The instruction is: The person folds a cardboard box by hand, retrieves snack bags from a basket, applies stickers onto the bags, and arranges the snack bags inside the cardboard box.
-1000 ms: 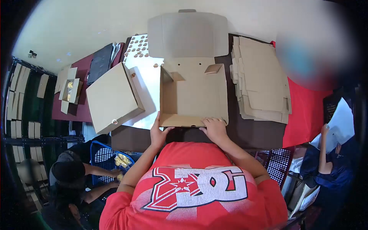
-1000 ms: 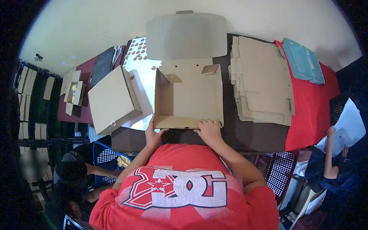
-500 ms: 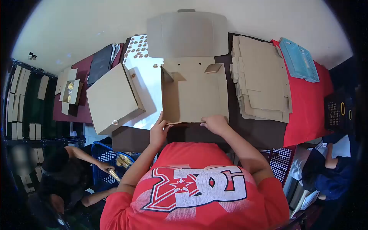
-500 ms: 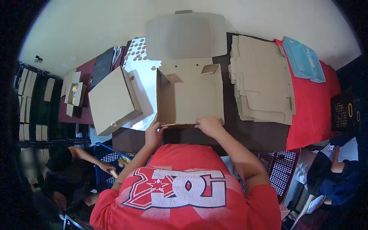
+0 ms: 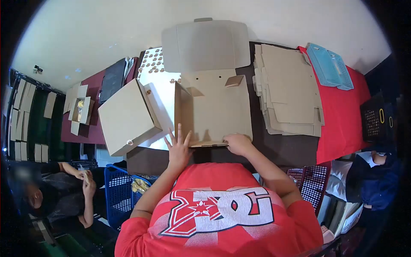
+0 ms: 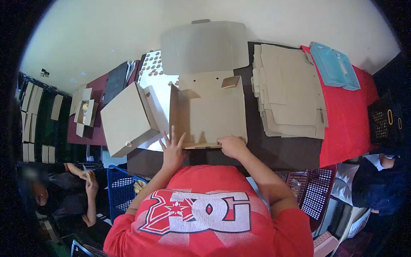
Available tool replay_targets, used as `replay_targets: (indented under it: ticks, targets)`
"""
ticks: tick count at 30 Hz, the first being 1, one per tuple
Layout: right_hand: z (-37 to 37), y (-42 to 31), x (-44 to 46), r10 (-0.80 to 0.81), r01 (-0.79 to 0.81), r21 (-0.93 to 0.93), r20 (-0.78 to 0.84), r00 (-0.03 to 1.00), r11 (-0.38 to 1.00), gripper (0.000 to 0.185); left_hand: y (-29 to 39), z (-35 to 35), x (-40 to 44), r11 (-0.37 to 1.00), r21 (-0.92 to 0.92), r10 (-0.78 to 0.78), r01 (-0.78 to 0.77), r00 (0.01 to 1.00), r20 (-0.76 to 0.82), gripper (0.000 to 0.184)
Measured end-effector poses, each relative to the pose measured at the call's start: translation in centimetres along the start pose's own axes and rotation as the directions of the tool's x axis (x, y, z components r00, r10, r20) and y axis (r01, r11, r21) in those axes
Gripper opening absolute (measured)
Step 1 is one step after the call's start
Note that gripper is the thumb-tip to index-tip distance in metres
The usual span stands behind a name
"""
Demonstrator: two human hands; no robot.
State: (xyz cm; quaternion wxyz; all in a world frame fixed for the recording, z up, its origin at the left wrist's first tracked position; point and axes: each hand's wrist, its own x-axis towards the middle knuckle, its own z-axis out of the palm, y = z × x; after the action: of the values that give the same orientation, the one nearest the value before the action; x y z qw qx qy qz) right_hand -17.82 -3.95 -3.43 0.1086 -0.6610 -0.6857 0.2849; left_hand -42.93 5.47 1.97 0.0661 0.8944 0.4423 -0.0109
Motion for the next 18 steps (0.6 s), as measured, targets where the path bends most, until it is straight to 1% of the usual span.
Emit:
replay_targets:
  ticks: [2,3,4,5,6,7,11,13,17,18]
  targets:
    - [0.3,-0.2,-0.2,0.029,-0.029,-0.017,-0.002,1.0,0.999,0.029,0.7,0.5,0.4,0.976,0.102,0.193,-0.191,0.981,-0.007,0.052]
    - [0.3,-0.3,-0.2,0.037,-0.036,0.002,-0.012,0.999,0.999,0.029,0.4,0.8,0.9,0.905,0.259,0.347,-0.337,0.938,0.005,0.04]
    - [0.3,-0.3,-0.2,0.043,-0.042,0.02,-0.022,0.999,0.999,0.029,-0.2,1.5,1.7,0.905,0.258,0.349,-0.339,0.937,0.006,0.04]
    - [0.2,-0.3,-0.3,0.043,-0.043,0.019,-0.023,0.999,0.999,0.029,-0.9,2.3,2.5,0.946,0.054,0.301,-0.319,0.93,0.212,0.034]
    - [0.2,-0.4,-0.4,0.042,-0.042,0.005,-0.008,0.999,0.999,0.028,-1.2,2.2,2.9,0.96,-0.14,0.28,-0.243,0.867,0.413,0.028]
    - [0.2,-0.6,-0.4,0.04,-0.04,-0.009,0.007,0.999,0.999,0.028,-1.6,2.1,2.6,0.913,-0.163,0.404,-0.375,0.888,0.219,0.026]
    - [-0.4,-1.3,-0.4,0.064,-0.062,-0.043,0.031,0.997,0.997,0.027,-0.6,1.6,3.1,0.892,-0.219,0.442,-0.396,0.867,0.229,0.025]
    - [-1.3,-1.9,-0.6,0.079,-0.074,-0.102,0.042,0.996,0.992,0.024,-0.2,2.0,4.0,0.913,-0.194,0.404,-0.359,0.863,0.304,0.027]
    - [-0.7,-1.1,-0.1,0.075,-0.072,-0.104,0.022,0.997,0.992,0.022,0.0,1.3,4.7,0.92,-0.192,0.389,-0.343,0.861,0.328,0.025]
    - [-0.7,-1.1,0.0,0.074,-0.075,-0.099,-0.012,0.997,0.992,0.02,-0.1,1.5,5.0,0.925,-0.195,0.375,-0.326,0.866,0.33,0.024]
